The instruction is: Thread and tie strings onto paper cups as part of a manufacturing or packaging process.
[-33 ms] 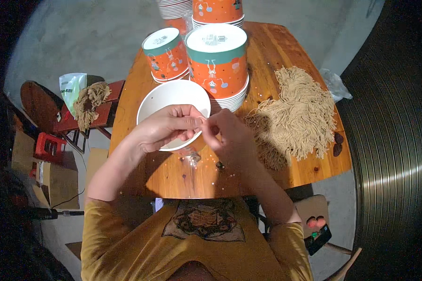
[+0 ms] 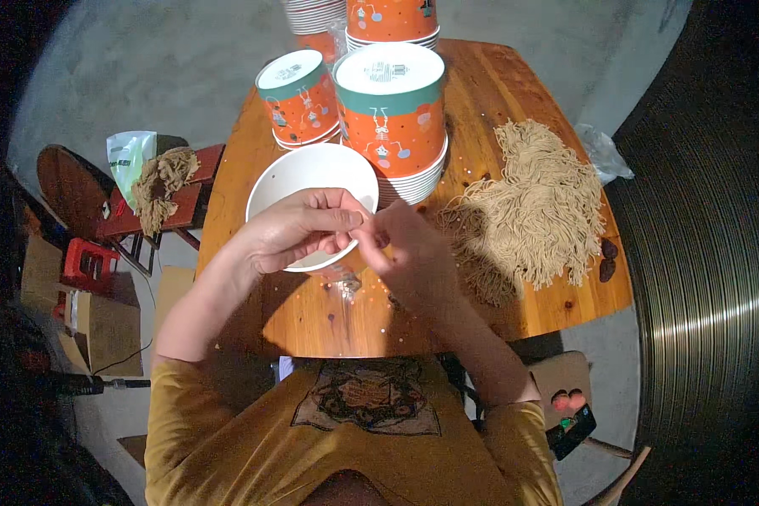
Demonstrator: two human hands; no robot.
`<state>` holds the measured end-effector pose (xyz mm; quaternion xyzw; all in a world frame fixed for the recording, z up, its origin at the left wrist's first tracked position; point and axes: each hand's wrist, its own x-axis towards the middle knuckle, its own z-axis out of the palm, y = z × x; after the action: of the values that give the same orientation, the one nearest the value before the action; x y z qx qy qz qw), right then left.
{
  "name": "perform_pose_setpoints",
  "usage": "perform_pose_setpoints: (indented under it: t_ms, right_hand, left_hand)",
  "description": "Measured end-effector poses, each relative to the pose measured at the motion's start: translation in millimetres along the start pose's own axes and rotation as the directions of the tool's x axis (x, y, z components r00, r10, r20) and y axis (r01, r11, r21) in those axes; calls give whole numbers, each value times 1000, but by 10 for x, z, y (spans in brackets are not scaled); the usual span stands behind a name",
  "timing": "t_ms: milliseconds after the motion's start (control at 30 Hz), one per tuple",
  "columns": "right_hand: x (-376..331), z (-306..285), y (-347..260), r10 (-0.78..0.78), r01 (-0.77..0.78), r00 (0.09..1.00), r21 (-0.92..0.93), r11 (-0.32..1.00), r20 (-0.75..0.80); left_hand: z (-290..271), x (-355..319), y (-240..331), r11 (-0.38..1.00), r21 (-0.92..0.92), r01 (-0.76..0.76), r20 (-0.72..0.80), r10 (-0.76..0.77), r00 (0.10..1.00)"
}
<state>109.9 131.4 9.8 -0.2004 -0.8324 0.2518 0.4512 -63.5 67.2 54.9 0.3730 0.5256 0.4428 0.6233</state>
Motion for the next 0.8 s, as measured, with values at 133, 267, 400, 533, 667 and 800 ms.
perform_pose_setpoints:
  t_ms: [133, 267, 400, 533, 667, 800]
  right_hand:
    - [-70, 129, -70, 19, -20, 1000, 87, 996, 19]
    - [-67, 92, -63, 5, -17, 998, 175, 984, 69]
    - [-40, -31, 16, 307, -337, 941, 328, 883, 139]
    - [56, -155, 74, 296, -313, 949, 217, 925, 107]
    - [90, -168, 70, 215, -238, 966, 169, 957, 142]
    - [92, -99, 39, 190, -217, 973, 246, 945, 127]
  left_hand:
    - [10, -4, 44, 984, -141, 111, 48, -106, 993]
    - [-4, -33, 40, 981, -163, 100, 57, -92, 994]
    - [3, -50, 54, 987, -141, 83, 21, -80, 997]
    - [-20, -22, -4, 998, -62, -25, 81, 30, 996]
    - [56, -32, -18, 968, 207, -144, -20, 151, 988]
    - [80, -59, -47, 921, 330, -207, -30, 230, 973]
